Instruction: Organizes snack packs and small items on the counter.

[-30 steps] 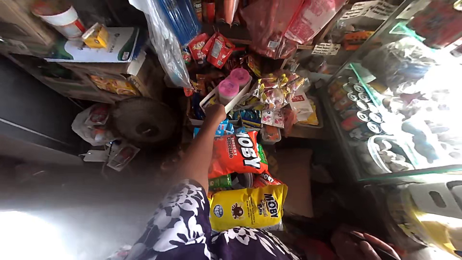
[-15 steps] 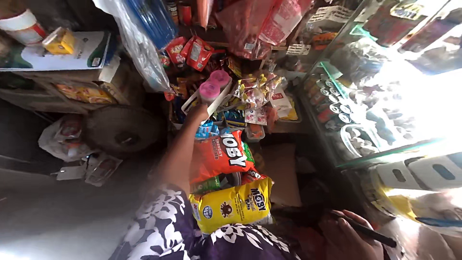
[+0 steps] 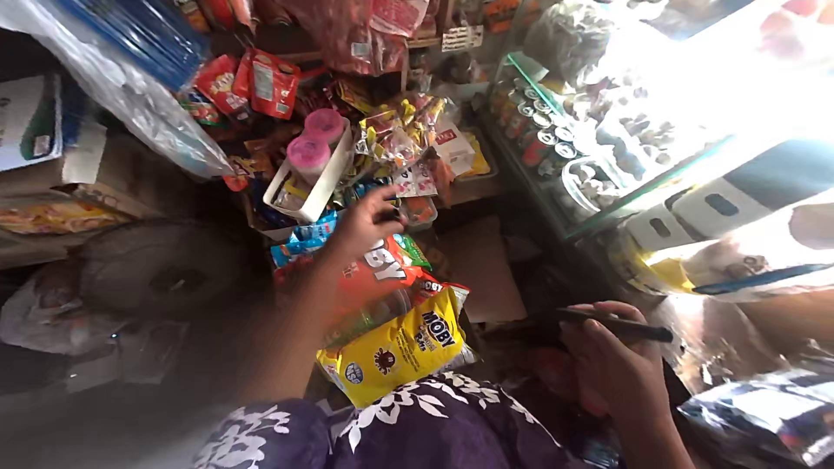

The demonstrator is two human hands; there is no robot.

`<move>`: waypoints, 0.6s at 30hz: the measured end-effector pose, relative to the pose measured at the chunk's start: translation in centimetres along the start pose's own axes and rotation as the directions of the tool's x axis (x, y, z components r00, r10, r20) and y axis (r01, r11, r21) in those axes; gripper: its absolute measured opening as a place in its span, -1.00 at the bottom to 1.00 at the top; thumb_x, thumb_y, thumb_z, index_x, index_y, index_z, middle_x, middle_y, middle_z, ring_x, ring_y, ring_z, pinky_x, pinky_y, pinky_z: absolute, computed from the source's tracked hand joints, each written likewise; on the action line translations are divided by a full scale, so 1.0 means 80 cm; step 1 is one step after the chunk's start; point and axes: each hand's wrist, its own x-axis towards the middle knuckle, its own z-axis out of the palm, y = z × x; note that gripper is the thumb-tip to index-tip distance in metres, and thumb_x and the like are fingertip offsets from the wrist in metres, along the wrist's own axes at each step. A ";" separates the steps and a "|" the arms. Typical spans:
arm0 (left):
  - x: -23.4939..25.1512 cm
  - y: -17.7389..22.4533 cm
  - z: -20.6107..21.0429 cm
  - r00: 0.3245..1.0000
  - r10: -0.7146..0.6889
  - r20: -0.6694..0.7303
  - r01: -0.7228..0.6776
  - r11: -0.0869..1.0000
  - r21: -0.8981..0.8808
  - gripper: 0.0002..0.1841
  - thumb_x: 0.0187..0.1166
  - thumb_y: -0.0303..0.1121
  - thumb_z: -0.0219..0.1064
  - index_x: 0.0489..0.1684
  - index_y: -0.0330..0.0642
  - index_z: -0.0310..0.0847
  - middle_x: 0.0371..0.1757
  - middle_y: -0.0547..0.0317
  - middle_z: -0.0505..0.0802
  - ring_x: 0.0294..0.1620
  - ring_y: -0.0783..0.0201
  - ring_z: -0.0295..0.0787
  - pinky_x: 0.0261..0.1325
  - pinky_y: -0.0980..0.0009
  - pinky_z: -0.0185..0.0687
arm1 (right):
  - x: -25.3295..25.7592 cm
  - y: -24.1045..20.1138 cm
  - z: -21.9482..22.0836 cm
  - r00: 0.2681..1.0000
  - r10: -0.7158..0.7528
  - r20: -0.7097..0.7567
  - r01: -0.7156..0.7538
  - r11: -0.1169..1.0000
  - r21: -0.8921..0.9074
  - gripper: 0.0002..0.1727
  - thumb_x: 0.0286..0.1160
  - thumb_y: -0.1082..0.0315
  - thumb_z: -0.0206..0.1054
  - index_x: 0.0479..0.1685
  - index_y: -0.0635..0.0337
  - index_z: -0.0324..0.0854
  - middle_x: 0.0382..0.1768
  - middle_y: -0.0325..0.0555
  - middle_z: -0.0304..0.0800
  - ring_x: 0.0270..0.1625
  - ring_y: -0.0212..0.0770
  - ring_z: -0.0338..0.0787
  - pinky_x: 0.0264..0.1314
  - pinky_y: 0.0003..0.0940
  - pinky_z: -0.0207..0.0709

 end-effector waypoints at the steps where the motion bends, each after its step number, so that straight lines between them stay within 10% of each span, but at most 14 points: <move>1: -0.008 0.009 0.024 0.994 0.047 0.094 -0.041 0.997 -0.066 -0.48 0.44 -0.68 0.36 0.45 -0.46 0.48 0.06 -0.11 0.84 -0.01 0.27 0.82 0.13 0.33 0.76 | 0.002 -0.006 0.008 0.999 -0.036 0.035 0.036 0.999 0.023 -0.72 0.34 0.34 0.56 0.02 -0.04 0.69 -0.03 -0.15 0.92 -0.09 -0.25 0.92 -0.03 -0.36 0.84; 8: -0.033 0.049 0.115 0.850 0.283 0.445 -0.173 0.947 -0.270 -0.69 0.51 -0.63 0.34 0.20 -0.48 0.69 0.06 0.00 0.87 0.03 0.50 0.79 0.17 0.57 0.70 | 0.006 -0.040 0.055 0.926 -0.289 0.244 0.288 0.957 0.040 -0.81 0.46 0.31 0.50 0.00 -0.11 0.75 0.09 -0.27 0.87 0.16 -0.33 0.84 0.22 -0.44 0.73; 18: -0.042 0.074 0.140 0.791 0.310 0.527 -0.198 0.945 -0.259 -0.40 0.53 -0.60 0.36 0.62 -0.47 0.34 -0.05 0.00 0.88 -0.07 0.50 0.80 0.12 0.58 0.69 | 0.003 -0.038 0.056 0.912 -0.334 0.237 0.332 0.942 0.050 -0.81 0.48 0.33 0.48 0.02 -0.06 0.74 0.05 -0.28 0.88 0.11 -0.36 0.86 0.17 -0.49 0.76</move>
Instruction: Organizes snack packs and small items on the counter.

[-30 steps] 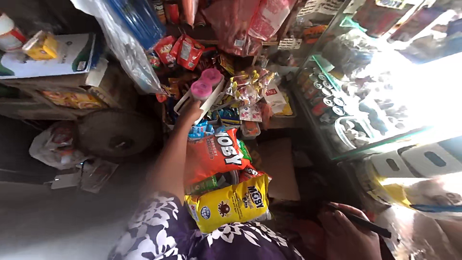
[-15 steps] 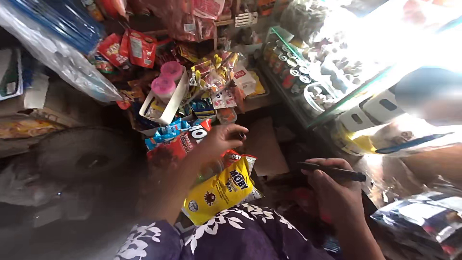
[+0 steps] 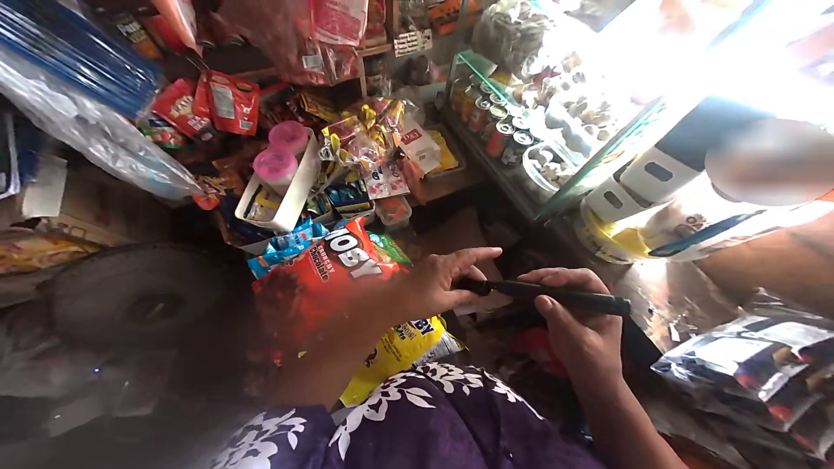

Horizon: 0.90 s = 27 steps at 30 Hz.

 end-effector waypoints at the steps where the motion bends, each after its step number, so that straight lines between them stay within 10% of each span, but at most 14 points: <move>1: 0.000 0.002 0.003 1.000 0.012 0.008 -0.012 0.999 0.035 -0.41 0.55 -0.57 0.36 0.62 -0.47 0.35 -0.04 -0.05 0.89 -0.06 0.43 0.83 0.14 0.53 0.70 | -0.001 -0.002 0.001 1.000 0.023 0.015 -0.023 1.000 0.000 -0.80 0.46 0.35 0.48 0.01 -0.05 0.75 0.04 -0.29 0.88 0.09 -0.39 0.85 0.17 -0.51 0.75; 6: -0.010 0.005 0.020 0.995 0.083 0.058 -0.086 0.994 0.064 -0.58 0.66 -0.50 0.26 0.47 -0.47 0.54 0.11 -0.17 0.87 0.10 0.29 0.84 0.28 0.42 0.67 | -0.008 0.000 -0.001 0.996 0.077 0.049 -0.080 0.995 0.056 -0.81 0.45 0.31 0.50 0.00 -0.08 0.76 0.01 -0.34 0.88 0.06 -0.42 0.85 0.17 -0.52 0.74; 11: -0.021 -0.014 0.048 0.998 0.053 0.015 -0.050 0.990 -0.128 -0.68 0.77 -0.48 0.10 0.28 -0.57 0.57 -0.10 -0.11 0.82 -0.23 0.42 0.77 -0.04 0.51 0.71 | -0.023 0.008 -0.003 0.989 0.143 0.042 -0.146 0.987 0.067 -0.78 0.42 0.17 0.54 0.01 -0.14 0.78 -0.02 -0.39 0.87 -0.01 -0.47 0.84 0.10 -0.55 0.74; 16: -0.029 -0.025 0.056 0.996 0.055 0.063 -0.052 0.998 -0.042 -0.72 0.73 -0.50 0.15 0.20 -0.51 0.66 -0.12 -0.17 0.85 -0.23 0.29 0.79 -0.03 0.43 0.71 | -0.029 0.003 -0.034 0.985 0.133 0.111 -0.131 0.991 -0.031 -0.56 0.63 -0.25 0.16 0.27 -0.30 0.66 0.15 -0.34 0.83 0.06 -0.33 0.83 0.07 -0.42 0.74; 24: -0.038 -0.027 0.068 0.999 0.037 -0.037 -0.044 0.980 -0.192 -0.68 0.81 -0.44 0.07 0.25 -0.55 0.59 -0.25 -0.13 0.81 -0.44 0.33 0.73 -0.25 0.41 0.71 | -0.041 -0.028 -0.027 0.898 0.328 0.293 -0.185 0.886 -0.425 -0.78 0.54 -0.06 0.39 0.00 -0.26 0.73 0.17 -0.53 0.77 0.20 -0.54 0.72 0.21 -0.55 0.66; 27: -0.040 -0.029 0.067 0.993 -0.066 -0.098 0.043 0.974 -0.223 -0.64 0.87 -0.41 -0.05 0.27 -0.52 0.58 -0.06 -0.13 0.80 -0.28 0.32 0.79 -0.17 0.40 0.76 | -0.049 -0.027 -0.014 0.894 0.248 0.374 0.029 0.799 -0.601 -0.75 0.50 0.18 0.47 -0.09 0.16 0.64 -0.03 -0.07 0.81 0.12 -0.43 0.77 0.17 -0.61 0.64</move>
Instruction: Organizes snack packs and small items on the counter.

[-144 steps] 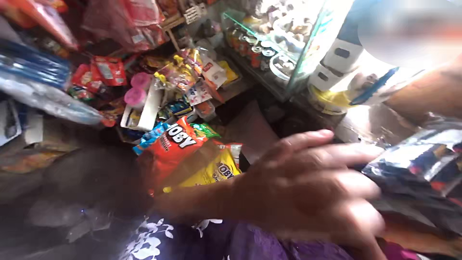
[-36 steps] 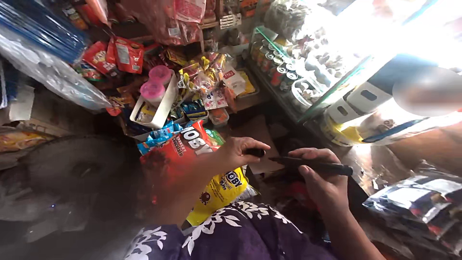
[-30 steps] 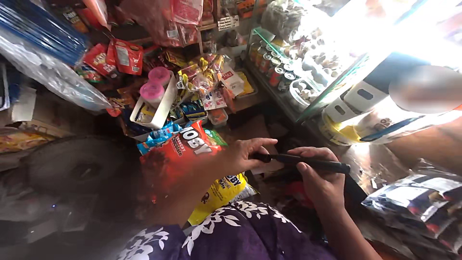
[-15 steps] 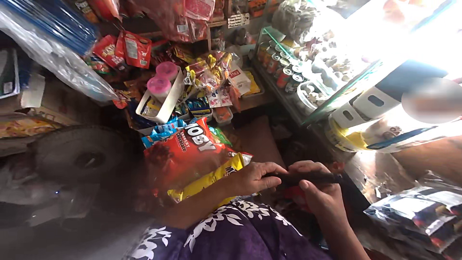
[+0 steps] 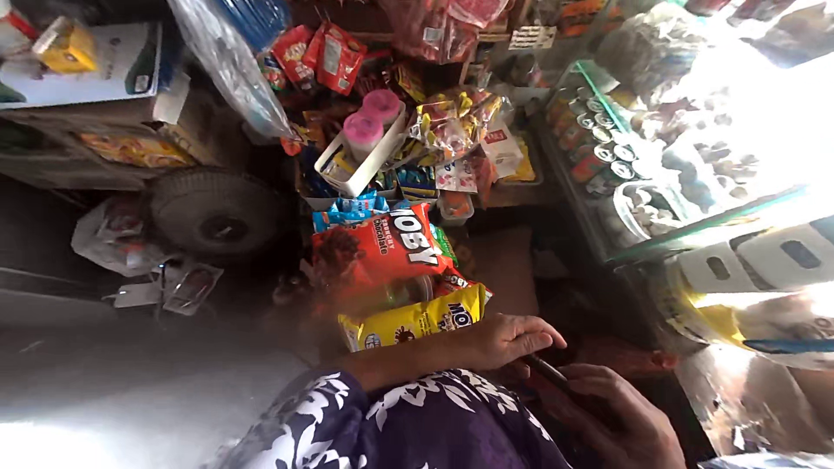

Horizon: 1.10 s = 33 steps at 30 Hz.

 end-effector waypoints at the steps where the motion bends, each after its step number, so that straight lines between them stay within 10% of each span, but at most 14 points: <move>1: 0.000 0.000 0.000 1.000 -0.012 -0.027 0.012 1.000 0.016 -0.63 0.87 -0.41 -0.06 0.27 -0.52 0.58 -0.04 -0.15 0.80 -0.26 0.31 0.79 -0.15 0.40 0.75 | 0.001 -0.002 0.005 0.999 -0.046 -0.013 0.044 0.995 -0.092 -0.75 0.48 0.25 0.48 -0.14 0.26 0.63 -0.09 0.08 0.81 0.08 -0.35 0.79 0.14 -0.61 0.62; 4: 0.001 0.002 0.000 0.997 0.032 -0.064 -0.023 0.991 0.131 -0.64 0.86 -0.43 -0.03 0.32 -0.51 0.59 -0.02 -0.20 0.83 -0.20 0.24 0.80 -0.08 0.36 0.73 | 0.000 0.006 0.016 0.995 -0.056 -0.080 0.052 0.997 -0.056 -0.79 0.48 0.25 0.47 -0.15 0.18 0.62 -0.09 -0.05 0.81 0.06 -0.45 0.77 0.10 -0.68 0.61; 7: 0.002 0.009 -0.001 0.993 0.105 -0.052 -0.089 0.966 0.243 -0.64 0.85 -0.43 0.01 0.37 -0.49 0.58 -0.06 -0.24 0.86 -0.22 0.15 0.84 -0.05 0.30 0.74 | -0.002 0.004 0.020 0.978 0.202 -0.044 -0.168 0.901 0.399 -0.80 0.41 0.23 0.53 -0.02 -0.24 0.76 -0.04 -0.53 0.87 -0.13 -0.64 0.80 -0.13 -0.68 0.70; 14: -0.003 0.004 -0.009 0.983 0.182 0.035 -0.182 0.914 0.364 -0.66 0.68 -0.39 0.30 0.25 -0.48 0.70 -0.09 -0.23 0.91 -0.11 0.00 0.92 0.08 0.16 0.75 | 0.003 0.035 0.037 0.894 0.411 0.177 -0.373 0.466 0.802 -0.84 0.49 0.12 0.46 -0.01 -0.25 0.78 -0.26 -0.39 0.88 -0.52 -0.60 0.69 -0.51 -0.68 0.58; 19: -0.021 0.010 -0.056 0.976 0.133 -0.172 -0.062 0.928 0.367 -0.78 0.63 -0.50 0.29 0.02 -0.47 0.77 -0.06 -0.11 0.90 -0.02 0.25 0.84 0.18 0.37 0.68 | 0.019 0.034 0.028 0.916 0.400 0.017 -0.265 0.573 0.776 -0.59 0.61 -0.23 0.22 0.16 -0.20 0.61 0.05 -0.23 0.90 -0.15 -0.29 0.90 -0.18 -0.38 0.81; 23: -0.060 0.020 -0.151 0.730 0.044 -0.682 0.318 0.861 0.397 -0.64 0.81 -0.37 0.07 0.41 -0.34 0.59 0.17 -0.13 0.83 0.05 0.18 0.81 0.16 0.18 0.72 | 0.004 0.046 0.012 0.887 0.448 -0.111 -0.262 0.687 0.677 -0.71 0.69 0.01 0.20 0.06 -0.08 0.71 0.03 -0.22 0.90 -0.12 -0.28 0.89 -0.05 -0.34 0.80; 27: -0.108 0.010 -0.256 0.420 0.140 -0.897 0.553 0.744 0.375 -0.58 0.80 -0.30 0.10 0.50 -0.37 0.49 0.30 -0.35 0.74 0.25 -0.12 0.76 0.35 -0.11 0.63 | -0.023 0.064 0.006 0.808 0.579 -0.110 -0.376 0.650 0.660 -0.76 0.65 0.38 0.06 -0.09 0.10 0.68 -0.09 -0.21 0.89 -0.17 -0.31 0.87 -0.06 -0.38 0.80; 33: -0.095 0.001 -0.335 0.273 -0.004 -0.962 0.817 0.528 0.230 -0.58 0.82 -0.33 0.09 0.51 -0.42 0.50 0.48 -0.51 0.60 0.54 -0.40 0.50 0.57 -0.33 0.28 | -0.037 0.080 0.013 0.758 0.635 -0.146 -0.377 0.610 0.697 -0.79 0.63 0.32 0.14 -0.12 0.10 0.70 -0.11 -0.19 0.92 -0.21 -0.32 0.88 -0.12 -0.40 0.80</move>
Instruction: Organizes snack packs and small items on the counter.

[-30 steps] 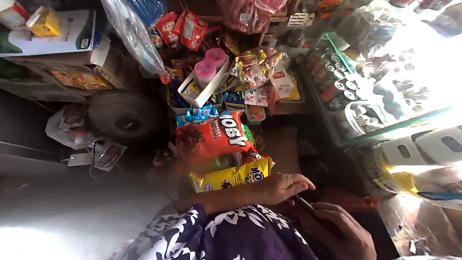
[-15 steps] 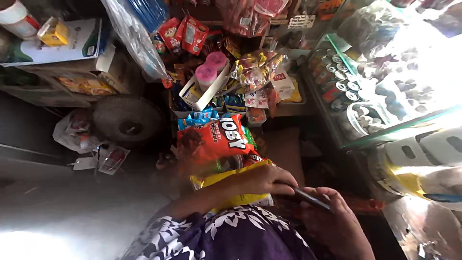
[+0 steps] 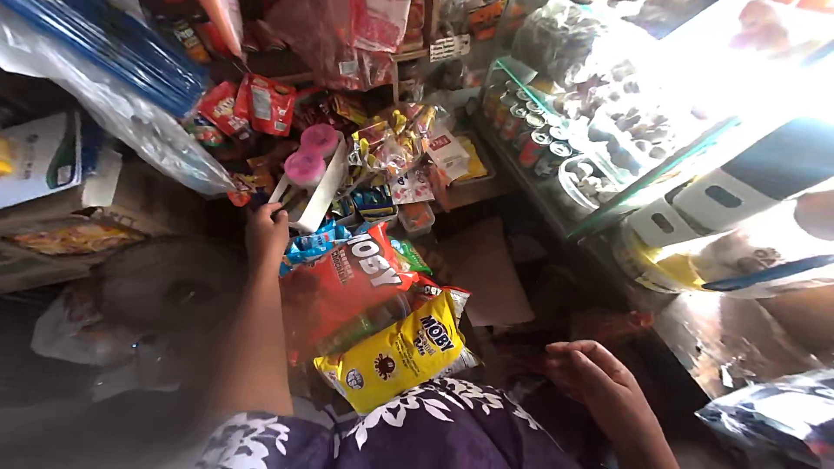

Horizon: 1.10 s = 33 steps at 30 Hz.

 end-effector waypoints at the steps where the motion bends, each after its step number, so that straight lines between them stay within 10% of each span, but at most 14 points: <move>1: 0.010 -0.001 0.007 0.999 -0.021 0.034 0.020 1.000 0.016 -0.55 0.83 -0.33 0.07 0.57 -0.43 0.44 0.49 -0.53 0.58 0.57 -0.42 0.45 0.59 -0.34 0.24 | 0.001 0.003 0.001 1.000 -0.002 0.000 0.002 1.000 0.000 -0.80 0.62 0.32 0.15 -0.12 0.10 0.71 -0.11 -0.18 0.92 -0.22 -0.33 0.89 -0.13 -0.42 0.80; 5: 0.025 -0.001 0.022 0.996 -0.001 0.092 0.000 1.000 0.008 -0.47 0.80 -0.42 0.02 0.75 -0.39 0.20 0.52 -0.54 0.55 0.60 -0.40 0.40 0.62 -0.28 0.22 | -0.001 0.015 0.001 1.000 0.028 0.003 -0.028 0.998 -0.056 -0.80 0.57 0.37 0.12 -0.13 0.15 0.69 -0.09 -0.19 0.91 -0.17 -0.33 0.88 -0.07 -0.42 0.80; 14: -0.036 0.016 0.012 0.964 0.261 -0.044 -0.260 0.965 0.015 -0.48 0.71 -0.29 0.25 0.58 -0.40 0.45 0.65 -0.55 0.38 0.72 -0.42 0.21 0.71 -0.26 0.13 | -0.004 0.035 -0.004 0.993 0.109 0.036 -0.103 0.986 -0.131 -0.80 0.56 0.37 0.15 -0.10 0.20 0.68 -0.09 -0.17 0.90 -0.19 -0.32 0.88 -0.07 -0.38 0.80; 19: -0.166 0.080 0.038 0.691 0.629 0.356 -0.589 0.775 -0.227 -0.50 0.71 -0.26 0.23 0.50 -0.45 0.50 0.56 -0.34 0.59 0.58 -0.21 0.54 0.56 -0.18 0.44 | -0.005 0.012 -0.009 0.995 0.094 0.033 -0.089 0.987 -0.131 -0.82 0.58 0.39 0.16 -0.07 0.26 0.64 -0.11 -0.19 0.85 -0.16 -0.38 0.83 0.00 -0.40 0.76; 24: -0.244 0.119 0.095 0.429 0.482 0.764 -0.615 0.775 -0.144 -0.26 0.75 0.03 0.11 0.73 -0.41 0.26 0.66 -0.35 0.49 0.67 -0.26 0.43 0.67 -0.19 0.28 | -0.011 0.003 -0.030 0.997 0.072 -0.039 -0.076 0.991 -0.112 -0.81 0.64 0.42 0.12 -0.03 0.31 0.61 -0.13 -0.18 0.84 -0.18 -0.38 0.84 0.01 -0.41 0.77; 33: -0.265 0.107 0.128 0.646 0.487 0.588 -0.459 0.863 -0.211 -0.64 0.69 -0.41 0.22 0.35 -0.46 0.62 0.26 -0.30 0.80 0.32 -0.07 0.76 0.46 0.05 0.56 | 0.012 0.040 -0.146 0.896 -0.008 -0.445 -0.124 0.956 -0.267 -0.66 0.72 0.39 0.17 0.28 0.49 0.48 0.00 0.13 0.70 -0.11 -0.23 0.76 0.00 -0.26 0.70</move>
